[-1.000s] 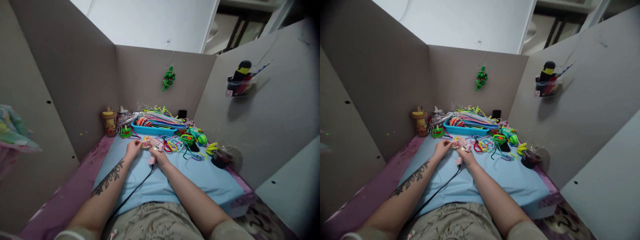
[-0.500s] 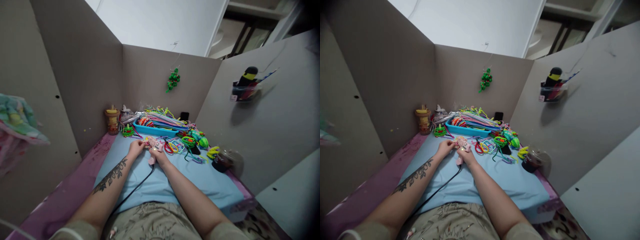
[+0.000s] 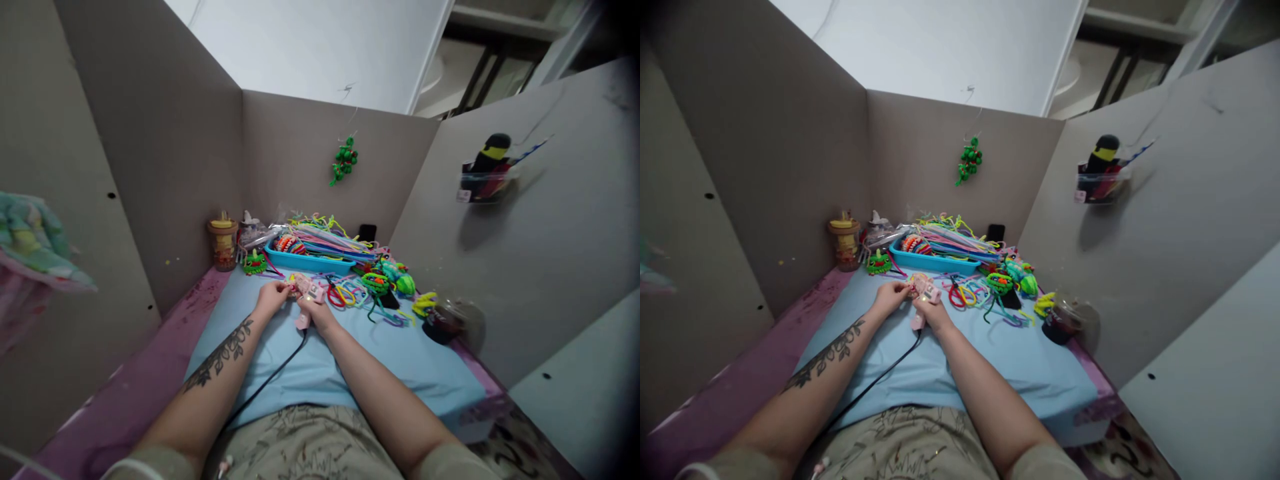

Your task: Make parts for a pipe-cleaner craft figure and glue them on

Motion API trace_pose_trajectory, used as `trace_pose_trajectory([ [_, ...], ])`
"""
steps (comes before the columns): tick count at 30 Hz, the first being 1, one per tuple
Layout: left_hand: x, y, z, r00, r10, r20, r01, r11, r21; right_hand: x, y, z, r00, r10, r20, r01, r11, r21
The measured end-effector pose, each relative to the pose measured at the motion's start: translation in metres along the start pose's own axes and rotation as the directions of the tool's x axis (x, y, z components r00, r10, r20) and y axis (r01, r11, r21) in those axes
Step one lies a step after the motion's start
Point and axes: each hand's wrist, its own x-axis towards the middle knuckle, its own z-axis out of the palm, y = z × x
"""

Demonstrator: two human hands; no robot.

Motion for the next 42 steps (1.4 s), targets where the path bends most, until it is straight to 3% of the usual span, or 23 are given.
trace_pose_trajectory([
  [10, 0.003, -0.002, 0.003, 1.0, 0.021, 0.001, -0.021, 0.994, 0.107, 0.0, 0.0, -0.001, 1.0, 0.006, -0.003, -0.006, 1.0, -0.023],
  [19, 0.002, 0.002, 0.0, 0.999, 0.014, -0.038, -0.011, 0.998, 0.064, -0.001, -0.001, -0.002, 0.999, -0.032, -0.036, 0.032, 0.999, -0.004],
  [30, -0.007, 0.009, -0.011, 0.996, 0.014, -0.093, -0.014, 1.0, -0.003, -0.002, -0.007, 0.001, 0.995, -0.099, 0.016, 0.096, 0.988, 0.121],
  [37, -0.012, 0.006, -0.011, 0.998, 0.033, 0.051, -0.027, 0.992, -0.124, -0.004, -0.012, 0.004, 0.988, -0.133, 0.073, 0.121, 0.981, 0.154],
  [42, -0.009, 0.008, -0.008, 0.998, 0.03, 0.064, -0.021, 0.99, -0.141, -0.004, -0.011, 0.004, 0.99, -0.118, 0.076, 0.107, 0.985, 0.138],
])
